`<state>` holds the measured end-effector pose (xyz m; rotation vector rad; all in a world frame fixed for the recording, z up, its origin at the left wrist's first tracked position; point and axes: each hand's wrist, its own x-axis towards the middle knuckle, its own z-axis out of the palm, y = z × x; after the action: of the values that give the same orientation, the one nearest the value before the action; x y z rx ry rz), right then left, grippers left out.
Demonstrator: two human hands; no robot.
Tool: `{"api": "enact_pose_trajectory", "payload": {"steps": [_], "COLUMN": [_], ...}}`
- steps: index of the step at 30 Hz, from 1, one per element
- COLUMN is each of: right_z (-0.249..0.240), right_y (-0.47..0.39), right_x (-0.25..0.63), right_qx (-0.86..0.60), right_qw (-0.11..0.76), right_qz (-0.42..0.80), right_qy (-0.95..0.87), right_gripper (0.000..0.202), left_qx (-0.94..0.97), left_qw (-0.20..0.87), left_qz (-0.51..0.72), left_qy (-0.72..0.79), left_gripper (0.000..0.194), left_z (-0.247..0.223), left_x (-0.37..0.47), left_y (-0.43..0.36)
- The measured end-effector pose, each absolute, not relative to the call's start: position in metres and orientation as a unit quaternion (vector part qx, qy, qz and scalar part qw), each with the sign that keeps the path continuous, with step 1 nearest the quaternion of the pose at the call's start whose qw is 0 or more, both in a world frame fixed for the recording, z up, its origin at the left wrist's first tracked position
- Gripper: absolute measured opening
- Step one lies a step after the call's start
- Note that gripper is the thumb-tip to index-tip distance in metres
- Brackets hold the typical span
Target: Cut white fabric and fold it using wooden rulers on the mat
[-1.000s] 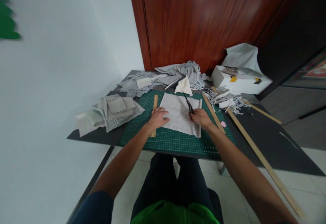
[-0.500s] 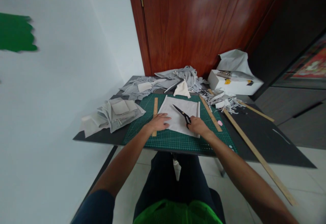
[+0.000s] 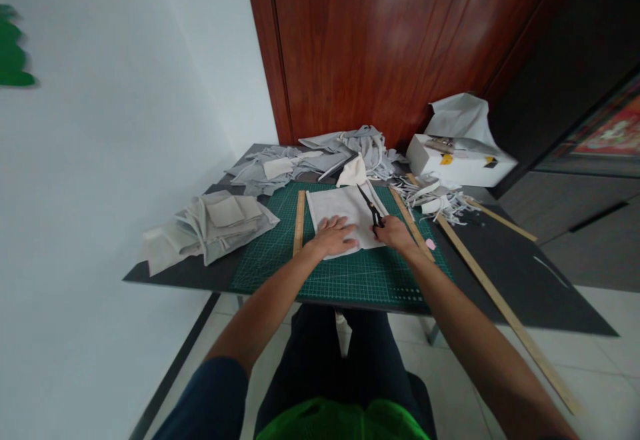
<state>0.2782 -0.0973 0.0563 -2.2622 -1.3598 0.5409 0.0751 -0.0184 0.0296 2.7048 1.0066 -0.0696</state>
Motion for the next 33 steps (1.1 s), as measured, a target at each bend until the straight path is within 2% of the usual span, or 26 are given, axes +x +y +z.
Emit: {"api": "enact_pose_trajectory", "payload": {"steps": [5,8,13,16,21,33], "right_z": [0.052,0.057,0.067,0.07,0.069,0.044], "right_y": [-0.1,-0.107,-0.126,-0.137,-0.152,-0.192], "right_x": [0.266,0.256,0.236,0.219,0.186,0.157], "right_qx": [-0.718,-0.643,-0.592,-0.561,-0.54,-0.56], "right_qw": [0.433,0.503,0.507,0.503,0.486,0.468], "right_qz": [0.414,0.498,0.579,0.61,0.641,0.644], "right_qy": [-0.355,-0.292,-0.239,-0.246,-0.249,-0.231], "right_gripper": [0.014,0.018,0.025,0.028,0.031,0.031], "left_qx": [0.924,0.927,0.895,0.843,0.824,0.815], "left_qw": [0.134,0.132,0.119,0.139,0.192,0.172], "left_qz": [-0.033,-0.005,0.099,0.103,0.049,0.061], "left_qy": [0.356,0.35,0.418,0.51,0.53,0.551], "left_gripper": [0.073,0.067,0.049,0.03,0.037,0.036], "left_z": [0.031,0.035,0.053,0.067,0.066,0.054], "left_x": [0.098,0.1,0.068,0.043,0.028,0.03], "left_y": [-0.005,-0.001,-0.002,-0.01,-0.034,-0.054]}}
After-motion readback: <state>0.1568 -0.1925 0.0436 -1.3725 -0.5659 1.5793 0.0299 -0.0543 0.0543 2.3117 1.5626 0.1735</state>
